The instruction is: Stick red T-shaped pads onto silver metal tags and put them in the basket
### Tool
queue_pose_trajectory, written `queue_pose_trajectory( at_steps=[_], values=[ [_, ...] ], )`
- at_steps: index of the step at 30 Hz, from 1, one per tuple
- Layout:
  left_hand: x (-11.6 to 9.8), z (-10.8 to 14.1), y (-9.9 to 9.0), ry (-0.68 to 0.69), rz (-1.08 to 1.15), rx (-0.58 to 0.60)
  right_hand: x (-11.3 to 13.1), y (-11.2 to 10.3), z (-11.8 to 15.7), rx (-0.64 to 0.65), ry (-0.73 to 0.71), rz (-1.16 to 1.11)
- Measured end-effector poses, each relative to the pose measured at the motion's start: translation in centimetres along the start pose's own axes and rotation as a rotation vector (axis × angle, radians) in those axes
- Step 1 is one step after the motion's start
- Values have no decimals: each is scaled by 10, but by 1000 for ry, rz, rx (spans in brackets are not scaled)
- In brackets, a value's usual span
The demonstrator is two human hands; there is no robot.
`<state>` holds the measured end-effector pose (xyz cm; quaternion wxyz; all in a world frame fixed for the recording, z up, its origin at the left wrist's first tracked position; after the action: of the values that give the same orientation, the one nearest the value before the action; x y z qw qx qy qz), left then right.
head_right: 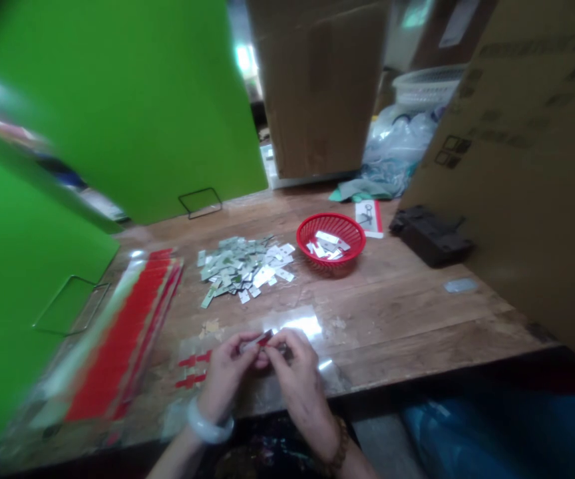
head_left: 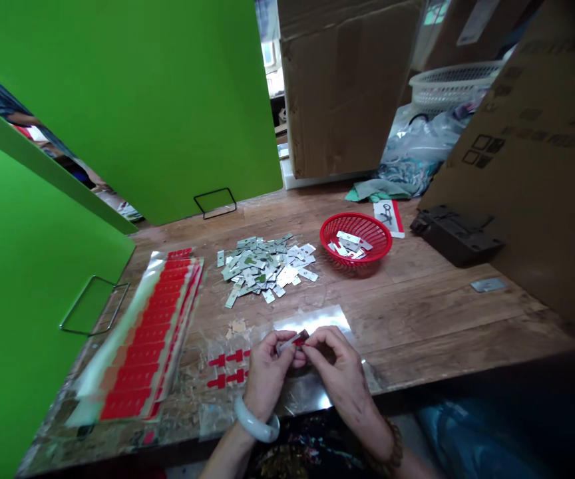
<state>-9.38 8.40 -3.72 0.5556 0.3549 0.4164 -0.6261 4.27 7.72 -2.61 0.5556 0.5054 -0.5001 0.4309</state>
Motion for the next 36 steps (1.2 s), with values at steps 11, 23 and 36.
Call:
queue_pose_trajectory(
  at_steps=[11, 23, 36],
  values=[
    [14, 0, 1, -132, 82, 71, -6, 3, -6, 56, 49, 51],
    [19, 1, 3, -174, 175, 55, -1, 3, -8, -21, -111, 273],
    [20, 5, 5, -169, 221, 54, 1, 7, -7, -9, -120, 336]
  ],
)
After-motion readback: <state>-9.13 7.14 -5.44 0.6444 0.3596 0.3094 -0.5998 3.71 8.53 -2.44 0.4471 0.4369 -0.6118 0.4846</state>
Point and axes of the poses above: each hand's wrist, its own z-axis away from the middle knuckle, its own y-axis out of the palm, x = y × z, the point moved 8 cm from there along -z, towards the middle knuckle, and after that the axes turned 15 degrees about -z, right-handed, at the moved point
